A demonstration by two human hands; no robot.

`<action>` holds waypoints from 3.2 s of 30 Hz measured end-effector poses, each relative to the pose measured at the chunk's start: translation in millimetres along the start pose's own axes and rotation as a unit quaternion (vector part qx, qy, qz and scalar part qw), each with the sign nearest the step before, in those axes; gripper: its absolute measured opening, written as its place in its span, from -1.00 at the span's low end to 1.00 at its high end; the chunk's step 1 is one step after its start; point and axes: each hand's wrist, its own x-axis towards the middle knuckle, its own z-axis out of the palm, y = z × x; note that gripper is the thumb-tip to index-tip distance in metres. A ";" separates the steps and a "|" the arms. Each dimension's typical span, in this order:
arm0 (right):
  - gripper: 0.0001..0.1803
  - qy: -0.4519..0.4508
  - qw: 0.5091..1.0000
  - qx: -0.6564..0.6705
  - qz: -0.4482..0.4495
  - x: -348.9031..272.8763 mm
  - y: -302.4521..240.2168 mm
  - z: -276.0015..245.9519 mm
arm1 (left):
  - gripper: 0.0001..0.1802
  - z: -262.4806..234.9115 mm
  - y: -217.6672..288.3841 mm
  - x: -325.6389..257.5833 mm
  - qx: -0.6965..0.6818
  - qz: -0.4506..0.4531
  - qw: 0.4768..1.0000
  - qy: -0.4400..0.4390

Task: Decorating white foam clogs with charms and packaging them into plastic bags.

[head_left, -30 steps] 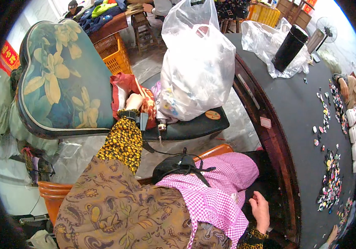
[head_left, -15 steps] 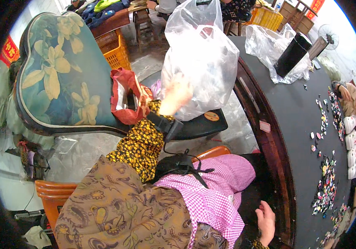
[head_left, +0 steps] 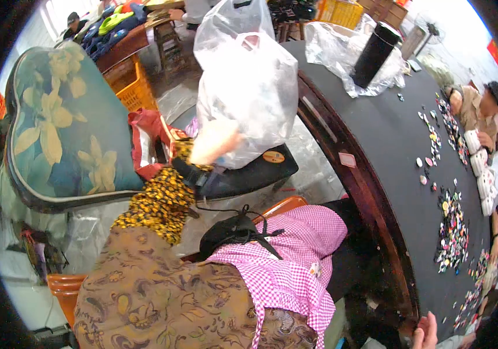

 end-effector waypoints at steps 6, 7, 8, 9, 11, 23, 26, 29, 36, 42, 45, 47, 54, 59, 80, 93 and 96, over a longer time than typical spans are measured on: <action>-0.56 0.120 0.986 -0.118 -0.021 -22.5 0.4 -35.4 | -0.65 40.9 -116.3 -25.7 0.193 -0.074 0.909 -0.362; -0.54 0.110 0.987 -0.120 -0.012 -20.6 -0.4 -47.6 | -0.63 53.9 -175.2 -60.5 0.116 -0.078 0.947 -0.290; -0.51 0.101 0.986 -0.131 0.010 -19.0 -10.1 -56.3 | -0.63 54.8 -180.5 -63.9 0.112 -0.039 0.951 -0.285; -0.51 0.106 0.987 -0.124 0.001 -18.5 -13.0 -63.4 | -0.62 54.5 -184.6 -65.4 0.118 -0.027 0.949 -0.290; -0.52 0.119 0.984 -0.136 -0.013 -25.1 -19.4 -85.4 | -0.61 54.0 -187.2 -60.6 0.124 -0.008 0.944 -0.305; -0.67 0.194 0.968 -0.145 -0.070 45.0 -16.8 -112.4 | -0.52 -80.4 -56.3 -16.7 0.077 -0.269 0.897 -0.343; -0.69 0.243 0.951 -0.137 -0.136 80.0 -22.8 -112.7 | -0.66 -85.9 -64.5 9.8 0.034 -0.015 0.961 -0.273; -0.69 0.246 0.944 -0.131 -0.176 124.0 -23.1 -100.5 | -0.69 -124.5 57.1 43.9 -0.077 0.087 0.965 -0.237; -0.68 0.205 0.954 -0.085 -0.201 158.1 -13.3 -68.2 | -0.71 -140.4 214.6 83.7 -0.209 0.332 0.899 -0.192; -0.71 0.157 0.968 -0.156 -0.117 126.4 22.8 -61.2 | -0.77 -104.3 280.8 106.9 -0.293 0.367 0.860 -0.201; -0.68 0.201 0.972 -0.108 -0.062 92.0 56.4 -58.7 | -0.77 -71.6 305.4 119.3 -0.279 0.466 0.825 -0.159; -0.68 0.214 0.968 -0.120 -0.046 69.5 74.1 -64.2 | -0.76 -59.5 310.1 124.6 -0.285 0.478 0.818 -0.144; -0.71 0.224 0.962 -0.057 0.145 -66.4 156.3 -24.2 | -0.74 0.5 277.5 141.8 -0.261 0.435 0.860 -0.057; -0.73 0.145 0.908 0.032 0.391 -211.2 261.7 71.4 | -0.77 20.8 286.3 152.3 -0.282 0.440 0.851 -0.045; -0.66 0.601 0.529 0.336 0.497 -99.3 336.6 424.2 | -0.74 -30.3 407.4 7.9 -0.331 0.498 0.801 -0.028; -0.68 0.629 0.484 0.204 0.573 -274.5 362.0 453.4 | -0.65 29.4 462.7 -99.6 -0.220 0.658 0.635 -0.341; -0.42 0.503 0.594 0.095 0.621 -340.5 364.5 482.3 | -0.68 43.2 452.4 -90.4 -0.215 0.611 0.655 -0.389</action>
